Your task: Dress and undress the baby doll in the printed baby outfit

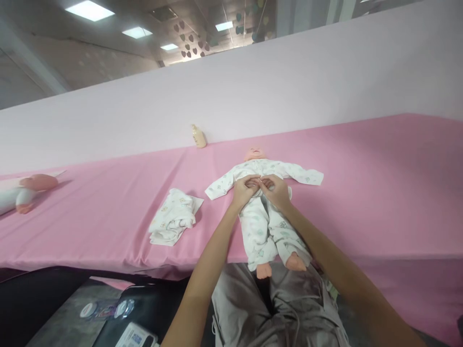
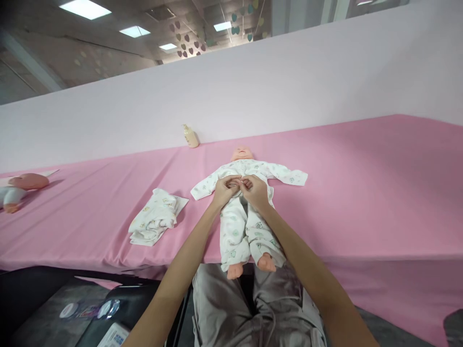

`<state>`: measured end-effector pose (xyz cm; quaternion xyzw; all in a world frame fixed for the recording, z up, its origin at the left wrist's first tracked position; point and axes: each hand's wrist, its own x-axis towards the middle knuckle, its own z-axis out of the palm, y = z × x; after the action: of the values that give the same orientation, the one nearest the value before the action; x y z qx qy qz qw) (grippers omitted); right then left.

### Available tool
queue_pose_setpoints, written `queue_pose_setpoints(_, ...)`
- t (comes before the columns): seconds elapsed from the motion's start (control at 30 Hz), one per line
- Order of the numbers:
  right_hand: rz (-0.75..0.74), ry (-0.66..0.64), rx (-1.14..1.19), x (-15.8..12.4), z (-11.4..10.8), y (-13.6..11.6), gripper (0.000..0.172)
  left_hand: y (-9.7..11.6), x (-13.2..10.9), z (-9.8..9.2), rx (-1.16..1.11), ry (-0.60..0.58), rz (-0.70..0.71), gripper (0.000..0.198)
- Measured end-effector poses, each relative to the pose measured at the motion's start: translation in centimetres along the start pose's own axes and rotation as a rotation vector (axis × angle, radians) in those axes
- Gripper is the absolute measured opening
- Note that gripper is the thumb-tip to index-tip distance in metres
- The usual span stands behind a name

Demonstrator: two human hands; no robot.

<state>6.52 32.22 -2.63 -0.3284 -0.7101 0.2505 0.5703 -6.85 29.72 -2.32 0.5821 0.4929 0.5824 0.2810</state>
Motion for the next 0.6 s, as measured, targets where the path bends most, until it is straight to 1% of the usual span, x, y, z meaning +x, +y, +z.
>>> queue_pose_setpoints(0.13,-0.052,0.020,-0.054,-0.4,0.2,0.2,0.015,0.1,0.0,-0.1,-0.002,0.026,-0.024,0.033)
queue_pose_setpoints(0.27,-0.103,0.055,-0.057,-0.7,0.3,0.4,0.015,0.3,0.0,-0.1,-0.016,0.046,-0.064,0.034)
queue_pose_setpoints(0.4,-0.090,0.062,-0.070,-0.8,0.3,0.4,0.015,0.8,-0.1,0.0,-0.053,0.048,-0.070,0.030)
queue_pose_setpoints(0.6,-0.043,0.063,-0.027,-0.6,0.1,0.3,0.019,1.2,-0.3,0.1,-0.073,0.051,-0.090,0.024)
